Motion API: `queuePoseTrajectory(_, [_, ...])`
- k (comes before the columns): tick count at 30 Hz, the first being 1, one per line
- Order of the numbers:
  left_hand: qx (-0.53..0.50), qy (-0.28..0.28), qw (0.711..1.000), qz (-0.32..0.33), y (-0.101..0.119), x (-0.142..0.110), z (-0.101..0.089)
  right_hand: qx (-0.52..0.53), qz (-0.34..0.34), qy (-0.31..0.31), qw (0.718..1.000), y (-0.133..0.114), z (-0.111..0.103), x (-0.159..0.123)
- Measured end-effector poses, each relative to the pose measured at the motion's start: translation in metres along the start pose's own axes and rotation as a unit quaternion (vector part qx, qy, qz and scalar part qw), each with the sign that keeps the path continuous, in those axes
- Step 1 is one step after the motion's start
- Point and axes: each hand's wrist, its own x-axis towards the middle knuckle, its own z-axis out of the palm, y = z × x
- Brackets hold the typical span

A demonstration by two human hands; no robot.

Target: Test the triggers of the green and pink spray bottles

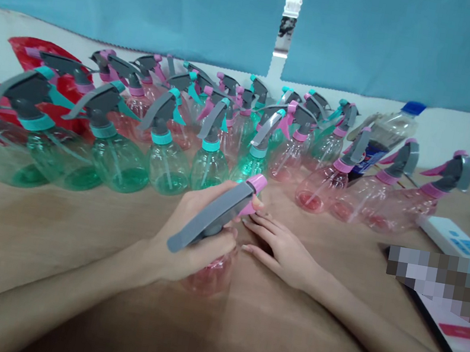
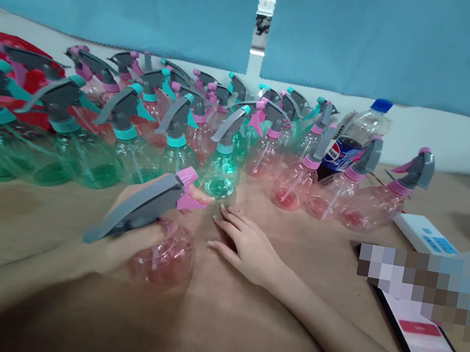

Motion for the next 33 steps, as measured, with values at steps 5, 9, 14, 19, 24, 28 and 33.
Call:
queuePoseTrajectory(5, [-0.049,-0.004,0.999,0.013,-0.005,-0.003,0.002,-0.001,-0.001,0.004,1.000,0.001,0.001,0.000])
queuePoseTrajectory(9, [-0.032,0.002,0.999,0.026,-0.004,-0.003,0.003,0.003,-0.001,0.006,1.000,0.001,0.000,0.000])
queuePoseTrajectory(14, [-0.033,0.005,0.999,0.030,-0.005,-0.002,0.003,0.010,-0.001,0.011,1.000,0.001,0.001,0.000])
queuePoseTrajectory(19, [-0.030,0.018,0.999,0.019,-0.004,-0.001,0.004,0.010,-0.004,0.014,1.000,0.002,0.001,0.000])
queuePoseTrajectory(24, [-0.032,0.019,0.999,-0.012,0.004,0.000,0.003,0.001,-0.010,0.010,1.000,0.003,0.001,0.000])
queuePoseTrajectory(28, [-0.036,0.014,0.999,-0.010,0.005,-0.001,0.003,-0.002,-0.008,0.009,1.000,0.003,0.001,0.000])
queuePoseTrajectory(33, [-0.029,0.015,0.999,-0.010,0.000,-0.001,0.004,0.001,-0.010,0.011,1.000,0.004,0.002,0.000])
